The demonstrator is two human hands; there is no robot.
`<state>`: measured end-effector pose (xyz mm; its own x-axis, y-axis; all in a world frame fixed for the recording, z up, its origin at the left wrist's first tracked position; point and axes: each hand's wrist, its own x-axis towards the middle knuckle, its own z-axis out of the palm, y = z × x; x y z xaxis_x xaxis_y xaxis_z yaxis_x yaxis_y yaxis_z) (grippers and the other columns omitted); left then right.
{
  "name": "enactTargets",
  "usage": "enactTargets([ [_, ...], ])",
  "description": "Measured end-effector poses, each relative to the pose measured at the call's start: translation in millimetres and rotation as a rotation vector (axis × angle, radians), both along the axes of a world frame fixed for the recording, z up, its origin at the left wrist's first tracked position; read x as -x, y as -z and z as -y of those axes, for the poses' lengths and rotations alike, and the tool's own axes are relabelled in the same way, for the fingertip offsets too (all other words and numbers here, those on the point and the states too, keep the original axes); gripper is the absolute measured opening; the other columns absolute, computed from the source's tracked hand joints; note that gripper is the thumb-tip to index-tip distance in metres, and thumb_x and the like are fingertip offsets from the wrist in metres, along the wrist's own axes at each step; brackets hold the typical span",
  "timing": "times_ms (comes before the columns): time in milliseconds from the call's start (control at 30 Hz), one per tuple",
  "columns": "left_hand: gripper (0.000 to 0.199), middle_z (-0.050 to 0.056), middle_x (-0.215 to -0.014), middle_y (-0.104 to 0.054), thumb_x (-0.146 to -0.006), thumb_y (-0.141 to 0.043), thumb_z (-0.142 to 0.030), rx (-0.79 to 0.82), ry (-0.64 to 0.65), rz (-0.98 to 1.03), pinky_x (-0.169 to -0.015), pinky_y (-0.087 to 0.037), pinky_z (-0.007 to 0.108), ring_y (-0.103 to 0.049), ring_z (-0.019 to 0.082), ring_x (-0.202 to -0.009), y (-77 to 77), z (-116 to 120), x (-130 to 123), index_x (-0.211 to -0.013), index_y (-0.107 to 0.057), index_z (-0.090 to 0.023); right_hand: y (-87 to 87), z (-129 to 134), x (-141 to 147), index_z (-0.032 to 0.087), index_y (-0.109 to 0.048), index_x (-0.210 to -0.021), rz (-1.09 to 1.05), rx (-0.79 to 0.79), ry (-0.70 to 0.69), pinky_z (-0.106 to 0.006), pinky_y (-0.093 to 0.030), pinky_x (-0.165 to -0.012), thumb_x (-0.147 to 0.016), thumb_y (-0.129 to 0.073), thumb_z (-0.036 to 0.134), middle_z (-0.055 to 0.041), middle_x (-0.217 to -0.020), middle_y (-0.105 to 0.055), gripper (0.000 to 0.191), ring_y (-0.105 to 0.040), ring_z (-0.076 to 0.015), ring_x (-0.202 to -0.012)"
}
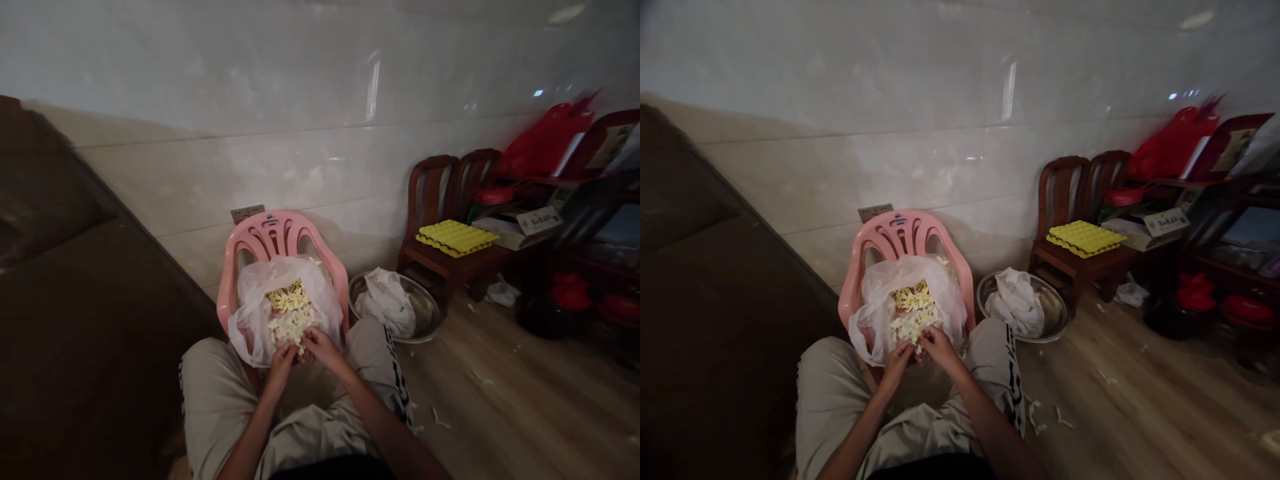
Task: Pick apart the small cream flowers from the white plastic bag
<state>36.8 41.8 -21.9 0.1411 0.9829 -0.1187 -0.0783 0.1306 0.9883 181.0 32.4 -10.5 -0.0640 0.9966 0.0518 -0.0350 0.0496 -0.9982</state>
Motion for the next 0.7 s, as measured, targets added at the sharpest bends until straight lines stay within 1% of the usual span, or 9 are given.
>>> enactTargets([
  [133,0.043,0.000,-0.049,-0.063,-0.057,-0.076,-0.060,-0.020,-0.015,-0.012,-0.057,-0.044,0.028,-0.056,0.016,-0.049,0.2,-0.1,1.3,-0.060,-0.067,-0.018,0.1,3.1,1.8,0.021,-0.053,-0.085,0.064,-0.096,0.018,-0.021,-0.041,-0.052,-0.086,-0.059,0.036,0.0040,-0.072,-0.054,0.017,-0.052,-0.0113,-0.058],
  [267,0.045,-0.001,-0.045,-0.061,-0.056,-0.076,-0.061,-0.027,-0.048,-0.023,-0.056,-0.042,0.028,-0.054,0.016,-0.047,1.3,-1.4,2.0,-0.060,-0.067,-0.018,1.0,5.3,1.7,0.021,-0.056,-0.092,0.229,-0.229,0.087,-0.024,-0.044,-0.063,-0.089,-0.055,0.027,0.0009,-0.079,-0.058,0.007,-0.057,-0.0146,-0.070],
  [433,0.047,-0.002,-0.045,-0.059,-0.055,-0.075,-0.063,-0.029,-0.074,-0.022,-0.055,-0.044,0.028,-0.054,0.015,-0.046,1.4,-2.6,1.8,-0.060,-0.067,-0.017,-3.4,8.4,-0.8,0.019,-0.061,-0.089,0.382,-0.361,0.132,-0.027,-0.045,-0.074,-0.088,-0.058,0.023,-0.0033,-0.088,-0.059,0.005,-0.058,-0.0185,-0.085],
  [567,0.044,-0.002,-0.045,-0.058,-0.056,-0.075,-0.061,-0.029,-0.075,-0.024,-0.056,-0.044,0.028,-0.054,0.015,-0.047,-0.6,-1.9,3.0,-0.061,-0.068,-0.017,-8.0,10.8,-1.6,0.020,-0.063,-0.086,0.431,-0.377,0.125,-0.028,-0.044,-0.075,-0.087,-0.062,0.022,-0.0039,-0.088,-0.061,0.003,-0.057,-0.0192,-0.085],
  [700,0.042,-0.002,-0.047,-0.059,-0.056,-0.076,-0.058,-0.033,-0.071,-0.033,-0.056,-0.042,0.027,-0.053,0.015,-0.049,-3.1,-0.8,4.1,-0.061,-0.069,-0.017,-7.6,10.1,-1.5,0.019,-0.063,-0.083,0.393,-0.349,0.103,-0.028,-0.043,-0.075,-0.087,-0.061,0.020,-0.0030,-0.085,-0.062,0.004,-0.058,-0.0186,-0.084],
])
